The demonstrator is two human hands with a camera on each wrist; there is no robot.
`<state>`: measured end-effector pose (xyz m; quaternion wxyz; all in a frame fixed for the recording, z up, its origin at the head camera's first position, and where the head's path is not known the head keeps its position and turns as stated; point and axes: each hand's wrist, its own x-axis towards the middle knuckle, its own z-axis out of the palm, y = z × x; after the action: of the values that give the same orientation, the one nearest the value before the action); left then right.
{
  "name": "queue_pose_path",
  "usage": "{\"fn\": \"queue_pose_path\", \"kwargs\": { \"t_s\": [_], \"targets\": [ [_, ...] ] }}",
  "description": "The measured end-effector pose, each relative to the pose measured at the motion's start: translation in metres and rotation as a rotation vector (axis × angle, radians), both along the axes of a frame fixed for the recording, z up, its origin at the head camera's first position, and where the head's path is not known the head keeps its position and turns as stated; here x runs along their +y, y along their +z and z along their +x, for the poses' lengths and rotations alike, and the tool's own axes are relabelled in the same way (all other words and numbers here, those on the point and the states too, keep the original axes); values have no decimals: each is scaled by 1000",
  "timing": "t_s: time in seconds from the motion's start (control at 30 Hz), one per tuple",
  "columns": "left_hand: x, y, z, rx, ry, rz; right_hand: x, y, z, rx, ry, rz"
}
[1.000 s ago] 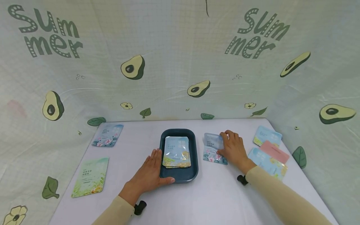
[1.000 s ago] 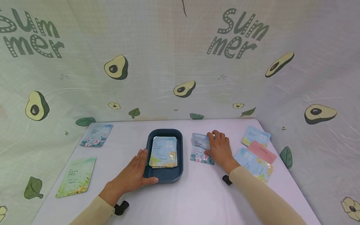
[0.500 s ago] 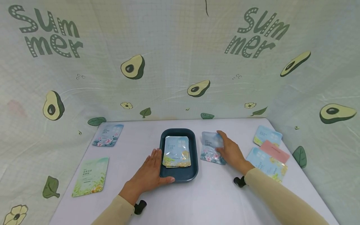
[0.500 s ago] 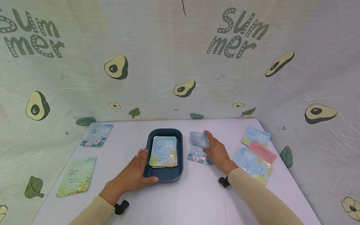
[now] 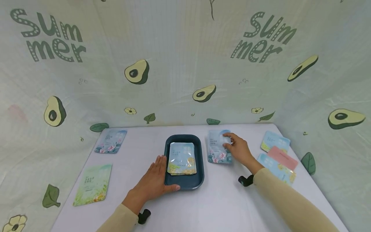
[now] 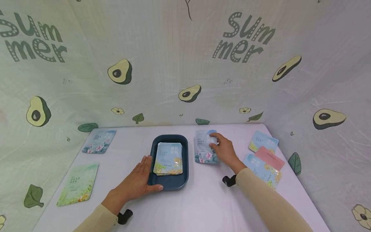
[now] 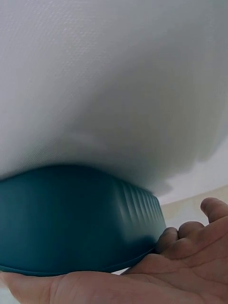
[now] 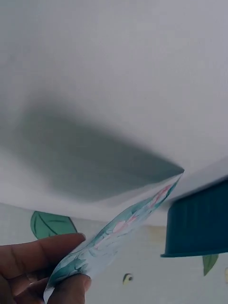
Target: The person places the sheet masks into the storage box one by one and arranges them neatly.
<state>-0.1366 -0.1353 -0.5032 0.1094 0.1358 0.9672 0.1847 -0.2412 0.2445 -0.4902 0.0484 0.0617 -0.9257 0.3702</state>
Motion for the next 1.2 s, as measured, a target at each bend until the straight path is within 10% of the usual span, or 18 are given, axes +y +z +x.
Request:
{"fn": "queue_pose_path", "kwargs": {
  "t_s": [0.7, 1.2],
  "targets": [
    [2, 0, 6, 28, -21, -13, 4, 41, -11, -80, -30, -154],
    [2, 2, 4, 19, -13, -24, -52, 54, -9, -211, 81, -421]
  ]
}}
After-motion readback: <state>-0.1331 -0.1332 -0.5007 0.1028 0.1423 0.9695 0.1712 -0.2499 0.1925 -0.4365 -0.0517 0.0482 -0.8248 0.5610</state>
